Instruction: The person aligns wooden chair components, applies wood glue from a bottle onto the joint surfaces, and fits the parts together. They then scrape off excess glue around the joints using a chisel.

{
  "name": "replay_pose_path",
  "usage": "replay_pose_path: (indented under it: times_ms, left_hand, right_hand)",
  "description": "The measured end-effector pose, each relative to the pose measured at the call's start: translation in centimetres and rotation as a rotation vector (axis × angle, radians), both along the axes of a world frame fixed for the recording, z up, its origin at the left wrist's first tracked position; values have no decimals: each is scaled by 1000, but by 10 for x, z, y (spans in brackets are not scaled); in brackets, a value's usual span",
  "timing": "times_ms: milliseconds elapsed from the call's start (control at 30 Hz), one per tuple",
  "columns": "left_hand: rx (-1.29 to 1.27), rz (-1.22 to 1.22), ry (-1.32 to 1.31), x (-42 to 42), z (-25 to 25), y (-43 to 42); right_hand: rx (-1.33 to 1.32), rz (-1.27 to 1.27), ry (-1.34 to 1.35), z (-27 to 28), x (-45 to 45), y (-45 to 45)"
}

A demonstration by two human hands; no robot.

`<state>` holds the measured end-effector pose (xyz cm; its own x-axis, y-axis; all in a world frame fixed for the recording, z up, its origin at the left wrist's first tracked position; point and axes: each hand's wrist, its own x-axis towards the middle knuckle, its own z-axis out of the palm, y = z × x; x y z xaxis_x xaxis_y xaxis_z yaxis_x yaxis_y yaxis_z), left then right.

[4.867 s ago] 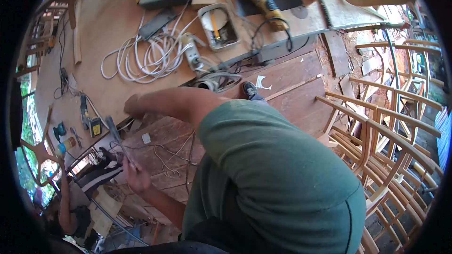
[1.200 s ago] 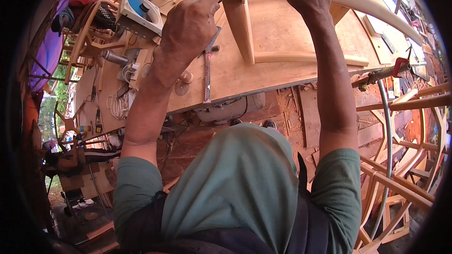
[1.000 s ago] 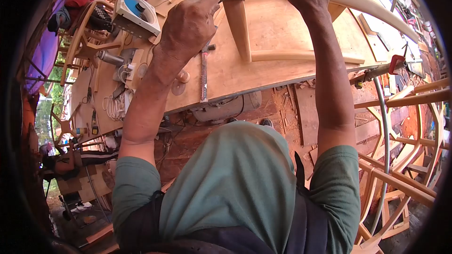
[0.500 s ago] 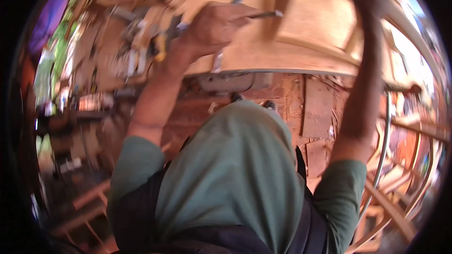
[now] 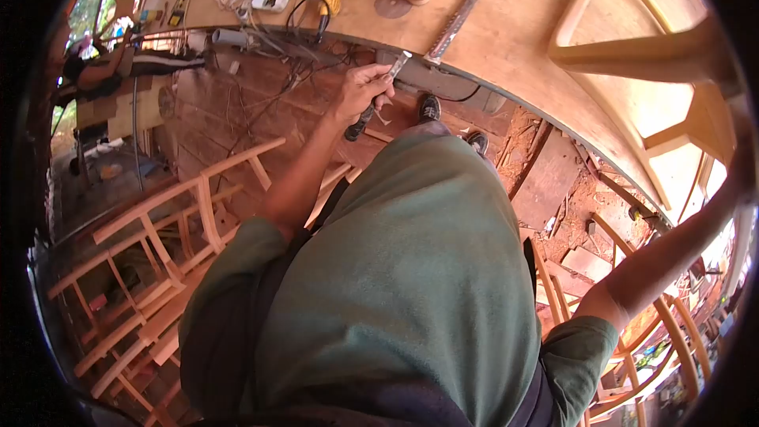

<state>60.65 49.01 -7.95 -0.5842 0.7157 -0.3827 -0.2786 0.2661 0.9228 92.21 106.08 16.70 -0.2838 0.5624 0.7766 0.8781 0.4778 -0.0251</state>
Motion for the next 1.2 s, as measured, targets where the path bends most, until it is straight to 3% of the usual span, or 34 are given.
replay_pose_path:
  times_ms: [67,100,200,300,400,467,500,533,600,633,900,1100,1133,1167,1200]
  left_hand:
    - [-36,89,-77,-4,-19,-28]
    - [-50,129,-113,-6,-25,-38]
    - [-102,219,-177,-11,-32,-55]
    - [-91,279,-278,-20,-38,-60]
    - [2,286,-370,-32,-43,-61]
    - [63,289,-377,-41,-43,-59]
    - [78,291,-362,-44,-41,-56]
    - [75,310,-390,-47,-40,-54]
    - [96,244,-353,-57,-42,-51]
    - [97,230,-326,-60,-38,-48]
    - [207,170,-431,-74,-21,-38]
    - [149,24,-402,-76,-7,-15]
    - [147,-17,-392,-76,-4,-10]
    - [150,-63,-382,-76,-4,-2]
    - [165,-101,-409,-76,-6,2]
  right_hand:
    - [-46,-13,48,2,-2,9]
    - [0,224,88,22,-19,-42]
    - [117,76,-97,21,-6,-23]
    - [121,264,-30,20,-7,-28]
    - [-32,-524,-543,34,-33,-38]
    - [347,48,-342,11,19,6]
    - [92,177,-72,15,12,-9]
    - [-31,96,77,17,-1,-28]
    - [123,-224,-345,29,-20,-38]
    - [492,41,-430,11,10,-16]
    - [254,252,-226,0,31,-4]
    - [130,633,-11,-14,26,-12]
    - [66,685,161,-15,10,-23]
    - [98,549,-132,-5,10,-36]
    - [-110,362,227,-27,-2,-36]
